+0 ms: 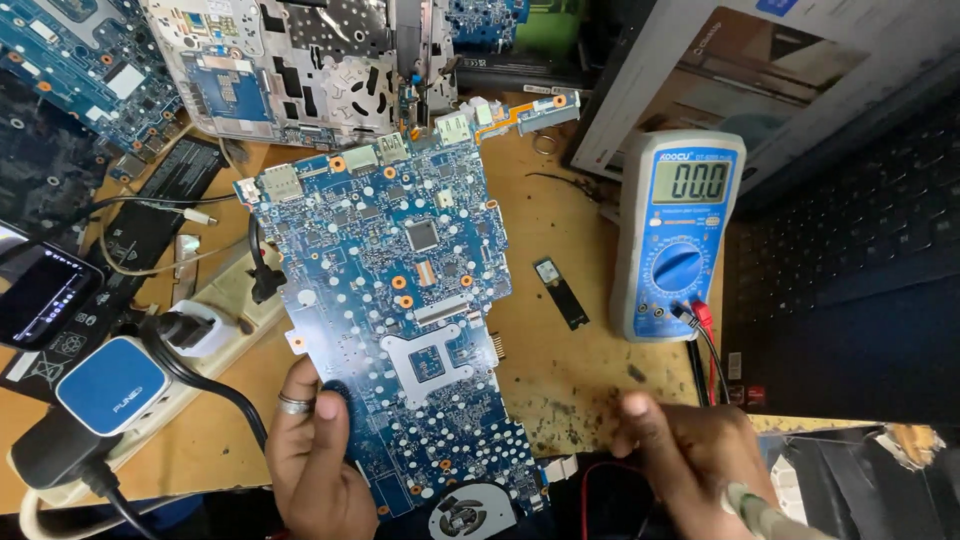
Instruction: Inspecting a laptop motherboard by flipping it and using tweezers to examine components.
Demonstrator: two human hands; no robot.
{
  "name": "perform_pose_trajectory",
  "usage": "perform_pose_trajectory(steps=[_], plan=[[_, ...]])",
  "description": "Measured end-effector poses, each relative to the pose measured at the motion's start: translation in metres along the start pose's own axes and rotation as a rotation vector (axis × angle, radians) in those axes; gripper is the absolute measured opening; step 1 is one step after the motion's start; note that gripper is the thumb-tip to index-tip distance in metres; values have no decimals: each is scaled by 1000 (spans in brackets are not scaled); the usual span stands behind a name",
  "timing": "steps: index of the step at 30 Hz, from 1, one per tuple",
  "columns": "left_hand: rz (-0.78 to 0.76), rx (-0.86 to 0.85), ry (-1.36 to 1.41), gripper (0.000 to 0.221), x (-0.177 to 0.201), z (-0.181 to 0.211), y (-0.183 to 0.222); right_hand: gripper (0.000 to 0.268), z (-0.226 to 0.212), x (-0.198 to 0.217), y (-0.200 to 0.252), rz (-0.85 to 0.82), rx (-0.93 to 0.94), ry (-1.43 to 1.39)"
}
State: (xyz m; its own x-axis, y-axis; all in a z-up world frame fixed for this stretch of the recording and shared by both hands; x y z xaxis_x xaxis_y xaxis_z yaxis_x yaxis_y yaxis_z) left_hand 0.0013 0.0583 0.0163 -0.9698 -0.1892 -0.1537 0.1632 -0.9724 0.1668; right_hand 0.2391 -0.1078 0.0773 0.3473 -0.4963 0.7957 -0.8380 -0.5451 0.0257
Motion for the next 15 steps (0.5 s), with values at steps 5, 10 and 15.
perform_pose_trajectory(steps=[5, 10, 15], plan=[[98, 100, 22, 67, 2, -3, -4, 40, 30, -4, -5, -223, 11, 127], [197, 169, -31, 70, 13, -12, -2, 40, 62, -7, -4, -100, 105, -820], [164, 577, 12, 57, 45, -25, 22, 28, 2, -1, -7, 75, 273, -271]])
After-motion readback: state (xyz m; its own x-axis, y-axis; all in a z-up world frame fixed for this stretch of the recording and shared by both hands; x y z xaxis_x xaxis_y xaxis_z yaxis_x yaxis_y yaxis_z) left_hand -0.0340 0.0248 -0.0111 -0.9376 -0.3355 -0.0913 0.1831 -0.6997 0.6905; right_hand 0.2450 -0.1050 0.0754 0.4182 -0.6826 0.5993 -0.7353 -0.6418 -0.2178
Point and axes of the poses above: each hand's wrist, its own y-axis away from the middle knuckle, its own x-axis out of the back of the hand, z = x × y, the point moved 5 cm from there along -y, towards the middle knuckle, and after that the axes turned 14 degrees about z, right-handed, at the moved point
